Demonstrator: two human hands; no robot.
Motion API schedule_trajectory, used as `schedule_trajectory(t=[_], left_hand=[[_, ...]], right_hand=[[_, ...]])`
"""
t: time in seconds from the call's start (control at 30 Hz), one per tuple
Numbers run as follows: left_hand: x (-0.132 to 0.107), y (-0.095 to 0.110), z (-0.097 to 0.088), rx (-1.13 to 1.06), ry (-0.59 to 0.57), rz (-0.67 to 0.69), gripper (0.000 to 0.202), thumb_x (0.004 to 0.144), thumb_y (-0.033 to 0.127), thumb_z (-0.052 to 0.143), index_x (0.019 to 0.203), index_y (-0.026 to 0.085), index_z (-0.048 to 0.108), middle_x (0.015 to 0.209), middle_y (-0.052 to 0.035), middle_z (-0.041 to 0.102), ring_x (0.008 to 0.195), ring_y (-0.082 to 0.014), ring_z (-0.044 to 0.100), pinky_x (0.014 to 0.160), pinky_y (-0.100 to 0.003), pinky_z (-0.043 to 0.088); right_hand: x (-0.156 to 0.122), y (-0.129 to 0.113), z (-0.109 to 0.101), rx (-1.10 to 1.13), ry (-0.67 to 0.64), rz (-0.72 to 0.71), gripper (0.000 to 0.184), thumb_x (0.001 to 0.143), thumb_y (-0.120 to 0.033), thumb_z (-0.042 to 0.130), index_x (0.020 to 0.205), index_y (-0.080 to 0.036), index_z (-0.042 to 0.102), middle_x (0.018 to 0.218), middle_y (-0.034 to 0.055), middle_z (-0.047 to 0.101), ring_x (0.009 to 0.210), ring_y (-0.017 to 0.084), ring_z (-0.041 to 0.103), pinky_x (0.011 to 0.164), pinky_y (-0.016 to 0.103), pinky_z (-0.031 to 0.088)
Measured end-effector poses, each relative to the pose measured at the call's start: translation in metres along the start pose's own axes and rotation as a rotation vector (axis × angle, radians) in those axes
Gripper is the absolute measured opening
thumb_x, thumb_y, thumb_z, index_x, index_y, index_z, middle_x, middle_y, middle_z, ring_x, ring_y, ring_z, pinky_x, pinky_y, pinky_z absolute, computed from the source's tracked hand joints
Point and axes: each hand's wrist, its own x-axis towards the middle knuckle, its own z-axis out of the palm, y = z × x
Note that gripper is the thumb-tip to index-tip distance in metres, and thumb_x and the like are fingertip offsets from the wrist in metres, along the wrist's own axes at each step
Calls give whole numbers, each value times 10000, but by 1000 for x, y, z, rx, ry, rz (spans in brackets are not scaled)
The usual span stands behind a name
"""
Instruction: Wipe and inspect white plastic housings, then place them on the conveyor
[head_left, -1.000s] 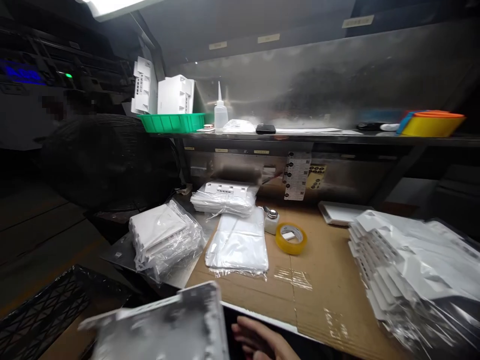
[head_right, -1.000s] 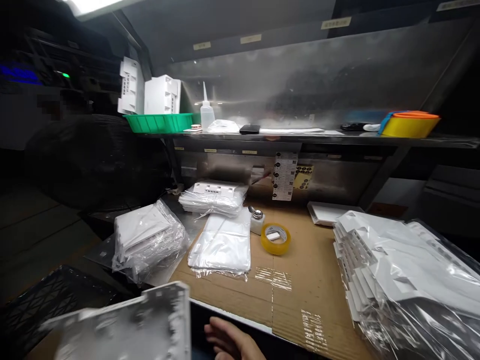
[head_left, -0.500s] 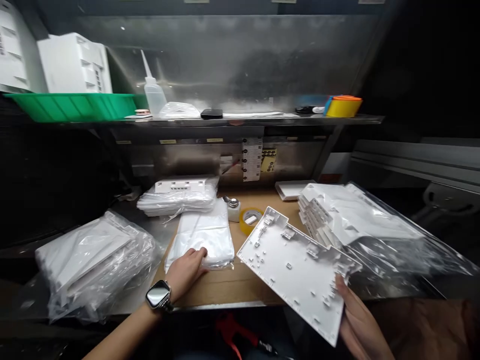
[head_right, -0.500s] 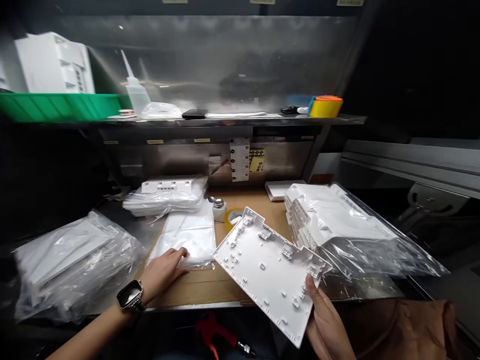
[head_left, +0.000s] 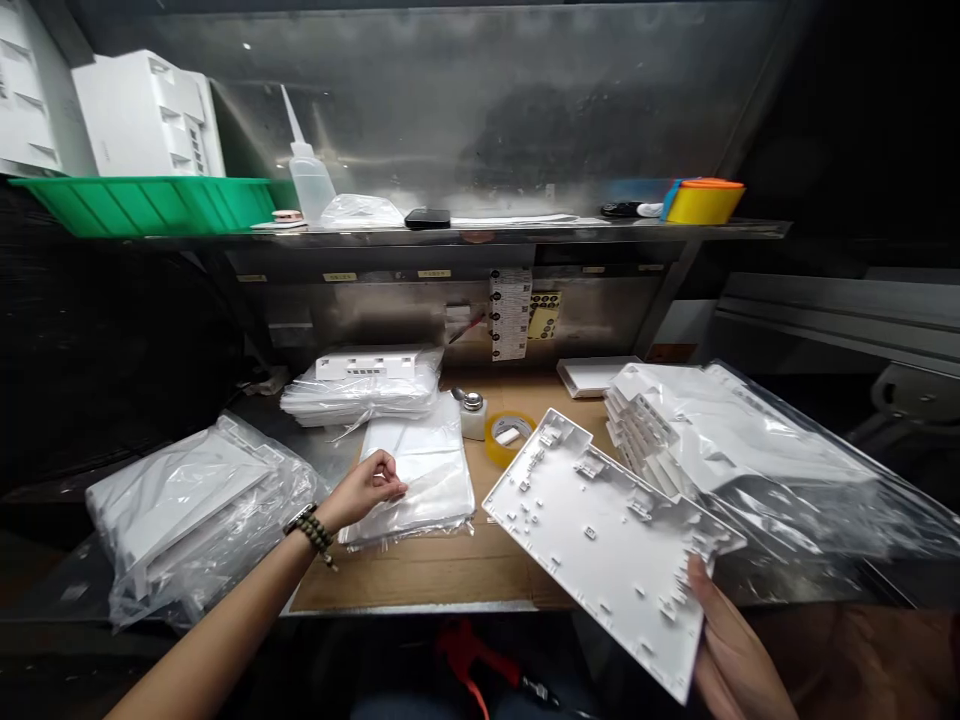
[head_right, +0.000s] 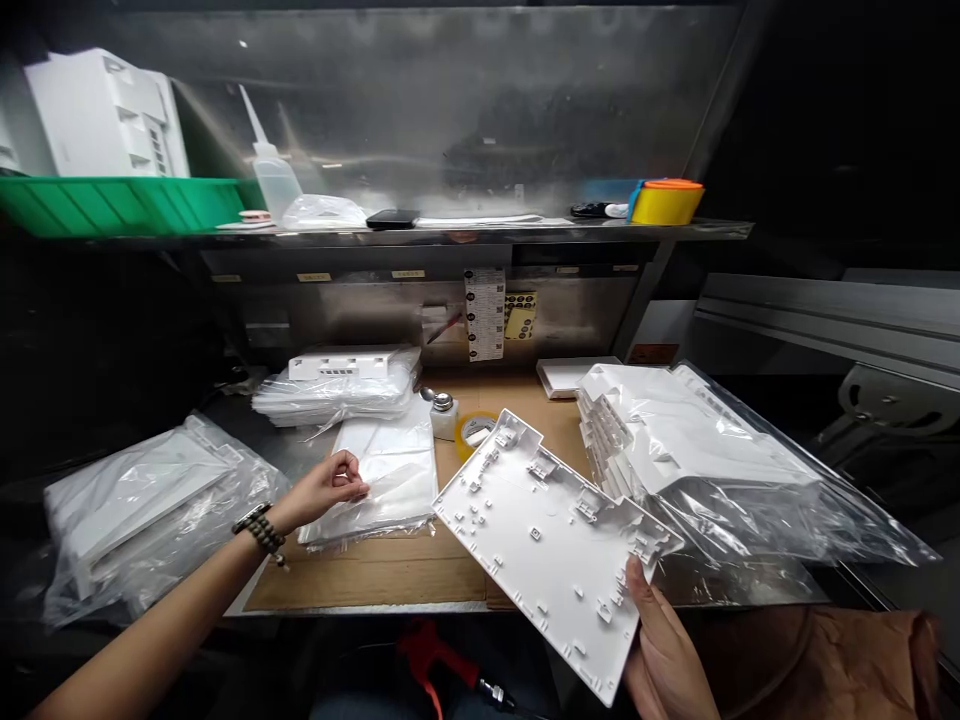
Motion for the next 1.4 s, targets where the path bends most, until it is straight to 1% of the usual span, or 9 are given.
schedule_trajectory(t=[0.2,0.27,0.37,0.53,0.7,0.9,1.1,1.27,1.4], left_hand=[[-10,10,0,185,42,65,281,916,387,484,811,154,600,1181,-146,603,1073,-260,609,977,-474,477],[-18,16,3,293,62,71,285,914,375,483,928,164,675,1269,-151,572,1136,-297,573,994,-494,443],[-30,22,9,428,98,63,363,839,307,572,1180,188,615,1290,-158,538,1015,-309,591,879,-468,451],[-38,24,12,517,126,51,343,900,169,435,1243,175,459,1007,-116,667,947,-335,593,821,-438,391],[-37,28,1,382,106,-1,191,978,268,442,1162,220,420,1000,-68,734,936,-299,653,809,-406,398],[-16,13,-16,0,-43,-115,462,699,339,853,937,193,485,707,4,673,684,-203,651,665,-312,472],[-1,-7,-32,-335,-96,-224,299,876,361,752,968,138,575,879,-40,665,808,-173,668,790,-352,577],[-4,-5,-29,-310,-94,-236,202,824,103,760,904,128,576,837,9,624,751,-142,636,771,-320,566],[-8,5,-21,-159,-92,-208,182,830,97,755,922,125,601,834,8,640,689,-137,615,701,-292,527]], right_hand=[[2,9,3,-60,-9,26,822,825,-506,782,1544,-292,446,1413,93,627,1237,322,651,1065,449,563],[1,11,6,-67,-6,36,825,820,-505,789,1542,-301,446,1411,83,631,1232,311,655,1072,436,559],[-2,12,10,-90,30,46,816,802,-500,808,1523,-317,472,1415,63,630,1229,298,658,1082,416,553],[-1,11,11,-73,4,54,816,810,-498,800,1530,-309,465,1378,86,653,1189,311,680,1042,431,579],[2,13,8,-91,7,45,833,811,-498,797,1542,-301,450,1378,100,651,1163,321,692,972,406,617],[0,15,9,-119,1,74,921,788,-523,814,1573,-281,398,1381,106,647,1173,322,687,989,414,608],[4,19,4,-127,-23,88,927,782,-517,823,1571,-280,397,1400,94,633,1182,322,682,1031,439,585],[11,22,-3,-99,-16,108,943,763,-463,855,1569,-279,401,1396,82,638,1162,298,694,1017,378,598],[7,25,6,-102,10,124,938,776,-506,831,1568,-239,404,1368,101,655,1183,307,682,1026,391,591]])
